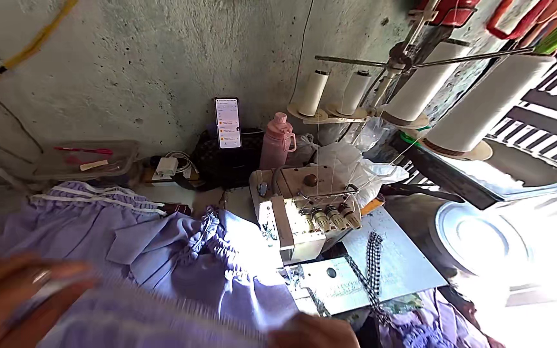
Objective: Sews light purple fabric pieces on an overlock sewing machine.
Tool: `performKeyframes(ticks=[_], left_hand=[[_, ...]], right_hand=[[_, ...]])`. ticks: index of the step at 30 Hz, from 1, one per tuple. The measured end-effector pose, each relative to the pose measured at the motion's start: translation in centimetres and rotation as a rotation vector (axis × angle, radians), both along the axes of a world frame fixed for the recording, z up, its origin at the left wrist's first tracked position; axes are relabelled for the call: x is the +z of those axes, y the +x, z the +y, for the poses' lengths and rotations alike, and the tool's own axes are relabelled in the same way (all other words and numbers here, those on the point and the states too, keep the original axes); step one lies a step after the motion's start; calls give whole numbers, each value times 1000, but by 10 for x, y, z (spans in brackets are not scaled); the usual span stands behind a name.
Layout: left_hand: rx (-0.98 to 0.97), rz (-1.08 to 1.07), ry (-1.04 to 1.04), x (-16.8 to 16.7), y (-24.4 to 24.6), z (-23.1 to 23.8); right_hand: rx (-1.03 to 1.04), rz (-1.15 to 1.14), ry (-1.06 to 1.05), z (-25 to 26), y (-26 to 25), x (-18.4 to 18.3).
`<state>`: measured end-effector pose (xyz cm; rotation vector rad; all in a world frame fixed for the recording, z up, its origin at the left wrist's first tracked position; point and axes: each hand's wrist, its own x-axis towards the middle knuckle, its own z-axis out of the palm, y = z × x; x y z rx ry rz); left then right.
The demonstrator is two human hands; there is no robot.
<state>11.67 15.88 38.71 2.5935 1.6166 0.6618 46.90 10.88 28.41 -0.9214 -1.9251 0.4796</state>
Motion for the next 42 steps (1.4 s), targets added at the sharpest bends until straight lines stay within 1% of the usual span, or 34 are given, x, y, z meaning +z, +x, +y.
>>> performKeyframes(ticks=[1,2,3,4,5,6,7,8,10,11,13,15,16,18,20,21,23,27,28,29,30,32,33,34,35,36,37,39,42], left_hand=[[23,22,212,-20,11,25],[1,-2,368,-40,32,50],[-72,-81,431,-59,63,70],[-160,-190,387,-81,96,85],[-250,-295,291,-106,125,94],[-295,-337,236,-131,150,97],[-286,-331,255,-155,169,94],[-239,-301,323,-176,181,88],[-169,-280,402,-195,184,69],[-165,-283,401,-196,180,62],[-144,-277,365,-186,178,56],[-76,-219,290,-161,180,67],[-45,-190,219,-149,181,76],[-13,-154,73,-137,183,99],[-10,-160,-211,-122,187,116],[-13,-173,-273,-121,189,122],[2,-179,-257,-125,192,128],[42,-11,-291,-115,198,125],[48,8,-234,-118,198,127],[72,12,-132,-125,198,132],[119,16,-94,-128,198,139],[236,56,-168,-124,193,154],[241,52,-169,-125,190,159],[176,5,-139,-127,186,160],[58,-78,-130,-129,182,157],[-42,-148,-197,-129,180,152],[-94,-186,-292,-127,181,147],[-121,-231,-380,-126,183,141],[-96,-240,-368,-128,185,139]], right_hand=[[-199,-8,89,19,-8,-9],[-390,-18,195,44,-15,-25],[-539,-32,271,69,-19,-45],[-638,-40,296,87,-22,-64],[-688,-38,270,96,-22,-82],[-706,-17,225,97,-22,-95],[-718,-6,209,94,-19,-103],[-715,-8,208,87,-15,-107],[-665,7,204,69,-10,-112],[-632,31,191,63,-9,-113],[-577,60,177,59,-6,-113],[-556,71,202,66,-6,-109],[-558,53,217,69,-8,-106],[-551,-7,254,75,-11,-103],[-514,-33,266,80,-11,-104],[-500,-29,259,80,-11,-105],[-497,8,264,82,-11,-111],[-524,10,282,79,-14,-115],[-532,5,283,77,-14,-116],[-541,-2,281,75,-14,-117],[-549,-7,278,73,-14,-116],[-562,-17,270,70,-15,-115],[-567,-23,270,69,-15,-115],[-570,-28,266,68,-15,-113],[-568,-32,260,67,-15,-111],[-565,-37,258,66,-14,-110],[-562,-38,257,65,-15,-110],[-558,-33,255,64,-16,-110],[-541,-10,244,64,-17,-111]])
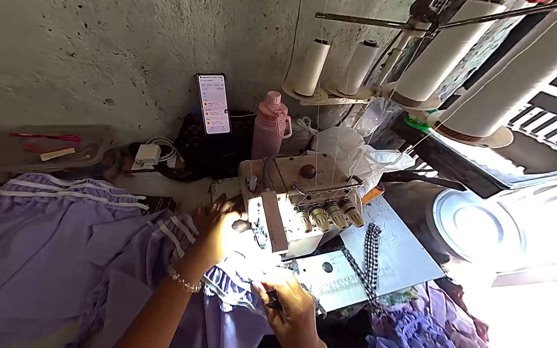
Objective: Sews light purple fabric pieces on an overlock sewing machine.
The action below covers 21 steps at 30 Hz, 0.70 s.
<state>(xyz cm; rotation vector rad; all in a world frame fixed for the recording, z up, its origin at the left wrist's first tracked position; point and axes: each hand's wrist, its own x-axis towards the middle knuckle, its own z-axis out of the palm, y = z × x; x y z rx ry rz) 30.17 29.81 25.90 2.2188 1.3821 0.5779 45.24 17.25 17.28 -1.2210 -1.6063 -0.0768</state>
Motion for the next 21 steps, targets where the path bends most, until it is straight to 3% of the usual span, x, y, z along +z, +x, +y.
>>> performKeyframes(ticks=[9,15,21], left_hand=[[68,131,342,-12,2,-3],[231,225,190,-2,3,12],[276,349,121,9,12,18]], right_hand=[[2,17,20,3,2,-2],[-7,23,14,4,2,-1],[-9,45,17,6,0,-3]])
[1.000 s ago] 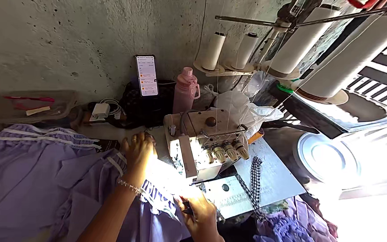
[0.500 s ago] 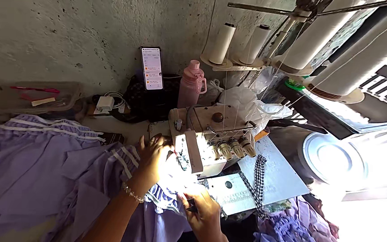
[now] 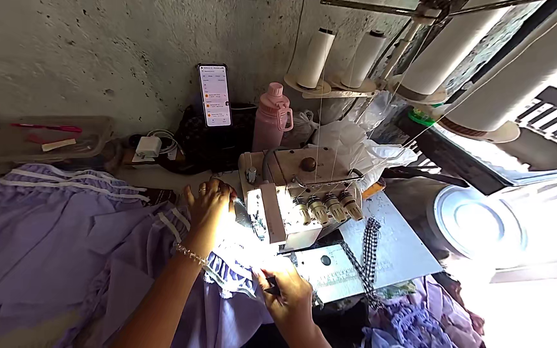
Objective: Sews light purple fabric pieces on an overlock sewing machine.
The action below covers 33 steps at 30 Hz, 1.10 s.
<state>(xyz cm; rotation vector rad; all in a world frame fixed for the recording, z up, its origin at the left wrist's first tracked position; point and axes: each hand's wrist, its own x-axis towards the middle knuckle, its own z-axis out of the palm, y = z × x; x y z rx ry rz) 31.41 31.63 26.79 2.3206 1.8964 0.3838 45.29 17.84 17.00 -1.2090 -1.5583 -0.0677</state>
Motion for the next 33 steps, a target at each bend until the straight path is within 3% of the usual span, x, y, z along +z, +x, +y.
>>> performKeyframes(ticks=[2,4,5,7,9,14,19,24,33], left_hand=[[-38,-45,111,-8,-5,-7],[-212,-146,307,-15,-18,-17],[-291,-156,252,-10,-23,-26],[-378,-74,-63,11,-24,-44],[-462,-13,-193,18,-23,-50],[-655,-294,-145,17,-30,-55],[-748,-263,-196,21,-29,-58],[-723,-162,-316,35,-36,-50],[-667,-220,-215,32,-34,-61]], right_hand=[[0,2,-7,-2,0,0],[9,-2,-15,-2,2,3],[13,-2,-20,-3,3,4],[39,18,-45,-4,3,6],[85,56,-71,-3,5,12],[305,288,-256,-2,17,35],[609,382,-515,5,23,44],[439,330,-431,3,23,42],[255,225,-284,1,21,45]])
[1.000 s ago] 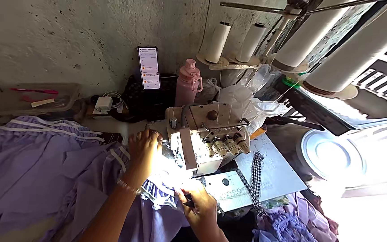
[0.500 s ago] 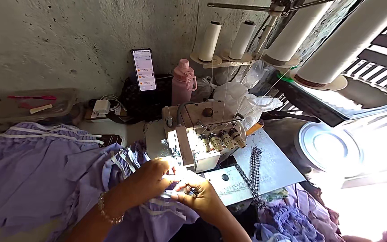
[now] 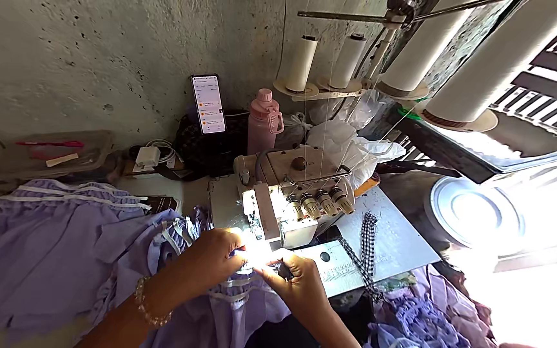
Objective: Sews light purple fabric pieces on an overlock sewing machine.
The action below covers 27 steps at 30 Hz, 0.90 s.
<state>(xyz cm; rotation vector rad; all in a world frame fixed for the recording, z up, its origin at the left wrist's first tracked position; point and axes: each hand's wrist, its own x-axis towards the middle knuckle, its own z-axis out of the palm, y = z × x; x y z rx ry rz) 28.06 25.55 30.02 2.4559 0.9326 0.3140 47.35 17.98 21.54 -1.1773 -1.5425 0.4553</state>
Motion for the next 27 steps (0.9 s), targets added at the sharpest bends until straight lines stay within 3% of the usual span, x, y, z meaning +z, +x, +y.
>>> performKeyframes(ticks=[9,12,14,17,20,24,27], left_hand=[[85,18,-194,4,2,-9],[79,-58,52,-7,3,-22],[107,-123,249,-14,9,-30],[184,-201,209,-11,13,-35],[113,-314,98,-13,10,-29],[99,-272,381,-23,10,-28],[84,-252,370,-29,7,-25]], right_hand=[[-60,26,-60,1,1,-1],[119,74,-230,2,11,6],[157,53,-215,2,14,9],[70,-7,-62,-3,14,13],[20,-7,-5,-8,16,20],[35,21,-11,-10,18,19],[33,24,-13,-11,16,19]])
